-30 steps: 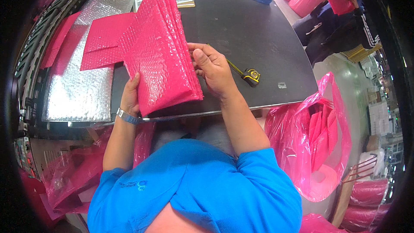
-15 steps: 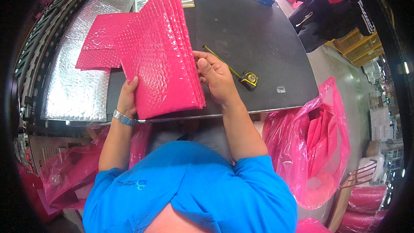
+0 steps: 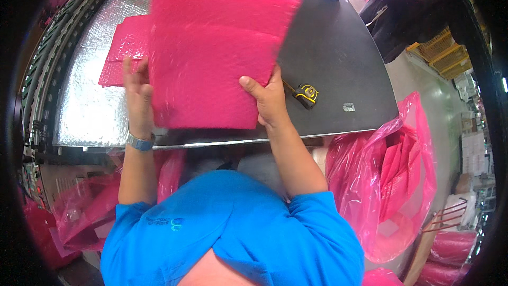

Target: The person stacks pink bubble wrap sheets on a table, aligning them by hand. They use a tape measure to check the dimensions of the stack and then place the measured sheets into a large pink plastic bag.

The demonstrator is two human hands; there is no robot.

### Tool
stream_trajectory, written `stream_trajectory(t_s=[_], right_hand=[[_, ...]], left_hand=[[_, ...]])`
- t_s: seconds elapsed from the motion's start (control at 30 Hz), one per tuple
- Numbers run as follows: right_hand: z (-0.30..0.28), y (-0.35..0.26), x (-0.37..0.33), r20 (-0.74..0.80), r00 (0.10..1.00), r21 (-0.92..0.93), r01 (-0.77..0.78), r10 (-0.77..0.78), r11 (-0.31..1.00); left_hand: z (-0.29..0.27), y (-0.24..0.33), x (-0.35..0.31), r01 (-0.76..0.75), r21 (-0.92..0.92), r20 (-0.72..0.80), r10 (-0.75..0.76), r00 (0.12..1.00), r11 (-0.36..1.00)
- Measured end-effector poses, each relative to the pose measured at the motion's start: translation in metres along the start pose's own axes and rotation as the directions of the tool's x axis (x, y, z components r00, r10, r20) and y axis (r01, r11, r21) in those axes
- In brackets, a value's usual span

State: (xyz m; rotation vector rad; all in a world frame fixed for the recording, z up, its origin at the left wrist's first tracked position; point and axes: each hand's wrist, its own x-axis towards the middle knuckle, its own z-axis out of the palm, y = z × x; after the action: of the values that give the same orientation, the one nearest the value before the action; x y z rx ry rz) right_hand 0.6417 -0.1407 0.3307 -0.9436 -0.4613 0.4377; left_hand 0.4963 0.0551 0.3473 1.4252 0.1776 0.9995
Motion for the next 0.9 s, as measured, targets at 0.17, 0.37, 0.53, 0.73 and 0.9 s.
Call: stream_trajectory(t_s=[0.17,0.37,0.53,0.73,0.9], right_hand=[[0.002,0.009,0.004,-0.082,0.994,0.282,0.092,-0.072,0.955],[0.011,0.037,-0.006,-0.004,0.999,0.171,-0.035,0.037,0.985],[-0.043,-0.007,-0.003,0.061,0.987,-0.76,0.145,-0.152,0.634],[-0.133,-0.036,0.01,-0.052,0.982,-0.973,-0.091,-0.18,-0.214],[-0.14,-0.043,0.01,-0.107,0.978,-0.994,-0.099,0.18,-0.051]], left_hand=[[0.004,-0.016,-0.005,-0.001,-0.194,-0.019,-0.002,1.0,0.981],[0.058,-0.038,-0.047,0.451,-0.656,0.083,-0.536,0.84,0.605],[0.013,-0.034,-0.019,0.067,0.15,-0.057,-0.058,0.997,0.986],[-0.007,-0.034,-0.014,-0.021,0.443,-0.066,0.056,0.996,0.896],[-0.016,-0.023,-0.008,0.121,0.101,-0.124,-0.108,0.986,0.987]])
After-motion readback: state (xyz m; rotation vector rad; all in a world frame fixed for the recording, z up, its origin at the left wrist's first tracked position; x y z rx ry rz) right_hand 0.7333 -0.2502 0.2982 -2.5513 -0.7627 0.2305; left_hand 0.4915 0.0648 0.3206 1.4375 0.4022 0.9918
